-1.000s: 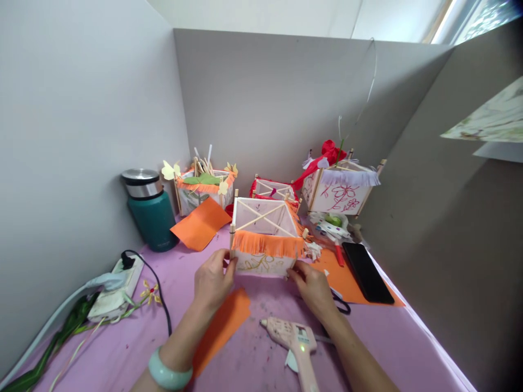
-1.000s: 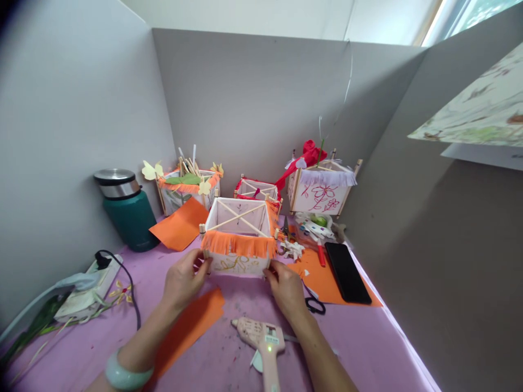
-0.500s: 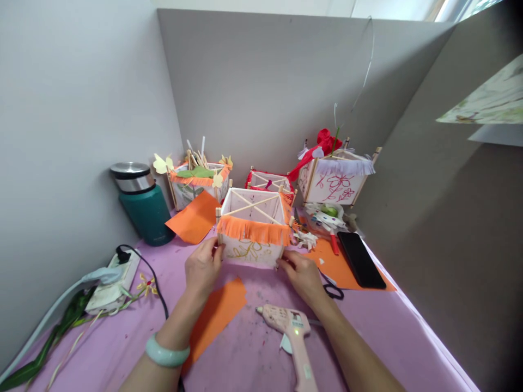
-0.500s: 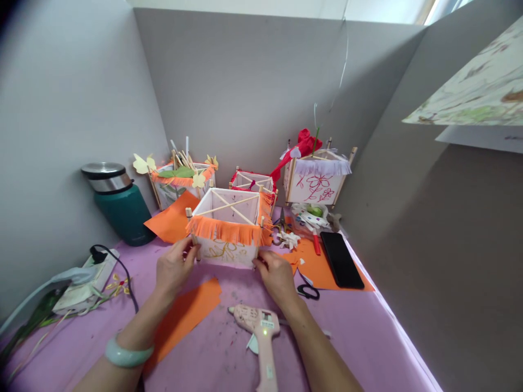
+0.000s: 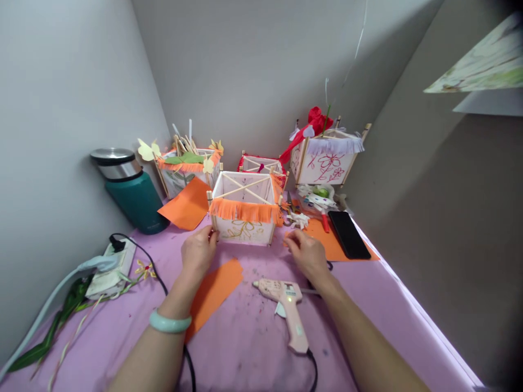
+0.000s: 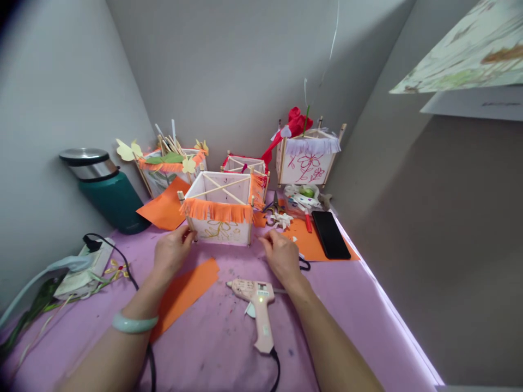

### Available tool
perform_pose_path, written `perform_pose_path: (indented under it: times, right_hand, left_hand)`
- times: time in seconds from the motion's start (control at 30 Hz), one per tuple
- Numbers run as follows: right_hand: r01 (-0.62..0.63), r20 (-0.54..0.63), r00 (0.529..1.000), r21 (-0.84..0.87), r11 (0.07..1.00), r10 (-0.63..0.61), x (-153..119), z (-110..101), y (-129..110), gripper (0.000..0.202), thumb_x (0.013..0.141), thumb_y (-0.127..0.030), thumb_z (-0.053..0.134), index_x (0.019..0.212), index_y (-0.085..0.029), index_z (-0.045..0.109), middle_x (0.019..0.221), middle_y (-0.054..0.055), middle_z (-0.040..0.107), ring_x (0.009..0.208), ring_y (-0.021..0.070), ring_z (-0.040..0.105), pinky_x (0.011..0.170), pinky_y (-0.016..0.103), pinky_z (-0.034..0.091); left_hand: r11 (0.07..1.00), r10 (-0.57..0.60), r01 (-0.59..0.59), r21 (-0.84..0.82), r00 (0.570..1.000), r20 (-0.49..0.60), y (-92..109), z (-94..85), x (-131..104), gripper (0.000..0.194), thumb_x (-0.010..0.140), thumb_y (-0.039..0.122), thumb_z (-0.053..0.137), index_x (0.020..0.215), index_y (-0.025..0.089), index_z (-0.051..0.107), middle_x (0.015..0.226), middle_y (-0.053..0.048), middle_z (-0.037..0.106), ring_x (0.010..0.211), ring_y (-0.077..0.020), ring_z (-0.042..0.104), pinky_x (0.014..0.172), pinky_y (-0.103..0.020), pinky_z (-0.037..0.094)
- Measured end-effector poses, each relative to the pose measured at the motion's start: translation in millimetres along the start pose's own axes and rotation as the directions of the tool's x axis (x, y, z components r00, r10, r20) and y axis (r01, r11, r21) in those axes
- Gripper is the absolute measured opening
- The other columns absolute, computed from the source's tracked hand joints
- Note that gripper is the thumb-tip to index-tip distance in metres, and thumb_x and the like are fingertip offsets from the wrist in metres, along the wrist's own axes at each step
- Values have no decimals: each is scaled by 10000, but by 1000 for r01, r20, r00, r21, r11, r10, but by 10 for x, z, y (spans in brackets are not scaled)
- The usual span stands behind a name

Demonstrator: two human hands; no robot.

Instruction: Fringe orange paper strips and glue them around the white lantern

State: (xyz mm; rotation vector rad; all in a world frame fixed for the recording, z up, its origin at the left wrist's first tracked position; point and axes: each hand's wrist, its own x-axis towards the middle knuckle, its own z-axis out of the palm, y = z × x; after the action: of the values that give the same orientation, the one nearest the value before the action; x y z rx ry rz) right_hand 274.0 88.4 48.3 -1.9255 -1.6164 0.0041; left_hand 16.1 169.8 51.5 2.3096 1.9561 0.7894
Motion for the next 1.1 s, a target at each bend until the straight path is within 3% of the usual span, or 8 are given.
perform_pose_path:
  times: [0.13,0.23,0.3,0.4,0.5,0.6,0.87,1.1]
  right_hand:
    - [-52,7,999,-14,999,52,-350,-282,115,356,892,-447,461,664,-203,584,591,24,644,559,165,591,559,244,365]
    - [-56,175,982,-65,996,67,-712,-430,181,347,892,-433,438,640,-223,550,590,18,631,559,185,594,539,260,357]
    - [-65,276,959,-35,997,72,-953,-480,175,299,897,-426,431,711,-238,569,688,18,673,636,201,631,572,270,386]
    - [-130,410,903,-21,991,127,-1255,-471,61,287,865,-503,482,760,-253,576,702,6,682,630,204,647,566,278,423]
    - [-133,371,919,-31,991,135,-1442,-373,-129,417,772,-504,604,1097,-248,556,918,58,712,762,252,684,625,317,488]
    - [-81,313,944,-97,992,107,-1499,-273,-299,576,767,-432,598,1263,-165,482,1112,155,661,893,311,675,686,376,510]
    - [-137,384,899,-207,969,209,-1391,-301,-468,484,885,-302,437,1324,-102,398,1210,179,596,957,294,660,747,365,491]
    - [-177,347,921,-37,983,179,-1331,-269,-412,433,840,-263,469,1251,-144,396,971,111,695,805,276,695,645,323,480]
  left_hand:
    - [996,-12,18,-84,997,78,-68,-82,39,276,830,397,507,969,235,682,831,-40,730,754,-223,660,609,-275,385]
    - [997,-8,18,-79,993,118,-137,-241,39,317,812,410,532,1015,215,678,918,-59,734,811,-240,665,639,-291,406]
    - [1000,14,-15,3,990,143,-155,-362,-40,275,821,393,512,906,211,701,891,-76,735,827,-264,661,643,-311,400]
    - [994,66,-93,62,937,343,-103,-470,-302,221,814,376,510,811,238,684,807,-59,725,783,-261,659,594,-308,376]
    - [977,119,-187,104,878,463,11,-460,-611,203,773,377,548,846,206,629,878,-87,705,808,-282,653,588,-318,375]
    - [968,92,-190,162,875,475,97,-413,-780,263,771,366,538,935,166,585,963,-136,682,857,-308,646,606,-338,389]
    - [987,44,-128,100,803,594,101,-386,-731,176,781,347,500,809,190,575,917,-119,693,847,-261,637,630,-314,370]
    - [982,54,24,-187,915,399,14,-474,-904,164,838,334,435,752,205,488,702,-43,621,687,-214,587,598,-292,336]
